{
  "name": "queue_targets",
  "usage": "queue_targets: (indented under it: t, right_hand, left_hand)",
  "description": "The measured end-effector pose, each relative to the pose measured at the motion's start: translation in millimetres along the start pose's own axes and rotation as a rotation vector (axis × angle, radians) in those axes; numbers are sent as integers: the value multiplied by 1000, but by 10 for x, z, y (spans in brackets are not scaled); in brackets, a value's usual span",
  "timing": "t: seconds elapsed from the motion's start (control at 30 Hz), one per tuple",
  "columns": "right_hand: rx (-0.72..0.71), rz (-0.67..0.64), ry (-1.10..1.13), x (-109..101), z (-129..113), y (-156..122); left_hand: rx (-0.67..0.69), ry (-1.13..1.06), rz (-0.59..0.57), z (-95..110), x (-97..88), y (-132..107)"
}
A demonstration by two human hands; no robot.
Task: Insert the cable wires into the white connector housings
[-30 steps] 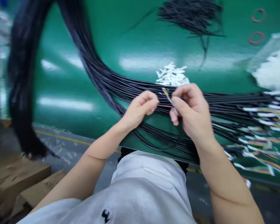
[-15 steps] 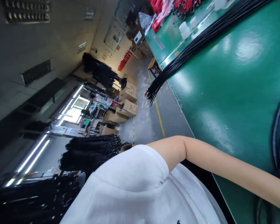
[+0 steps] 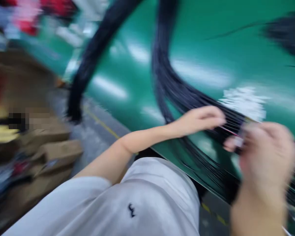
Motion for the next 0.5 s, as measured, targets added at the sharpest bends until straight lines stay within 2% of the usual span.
queue_targets:
  t: [0.03, 0.07, 0.1, 0.13, 0.17, 0.3, 0.5]
  right_hand:
    - [31, 117, 27, -278, -85, -75]
    - [70, 207, 76, -463, -151, -141]
    - [115, 261, 132, -568, -188, -185]
    - [162, 281, 189, -611, -197, -204]
    - [203, 280, 231, -616, -189, -203]
    - [270, 220, 282, -524, -149, -171]
    - [239, 144, 359, -508, -164, -197]
  left_hand:
    - [21, -116, -142, 52, 186, 86]
    - [21, -213, -243, 78, 291, 137]
    - [4, -282, -293, 75, 325, 170]
    - [-24, -315, -288, 51, 308, 192]
    - [-45, -311, -255, 23, 263, 204]
    - [-87, -280, -252, 7, 156, 142]
    - [-75, -263, -266, 3, 206, 133]
Point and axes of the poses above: each hand's wrist, its own y-axis towards the middle knuckle, its own x-axis out of the palm, z = x × y, the point moved 3 cm from there along y, towards the middle knuckle, and after that the axes turned 12 degrees about y, right-handed, at the moved point
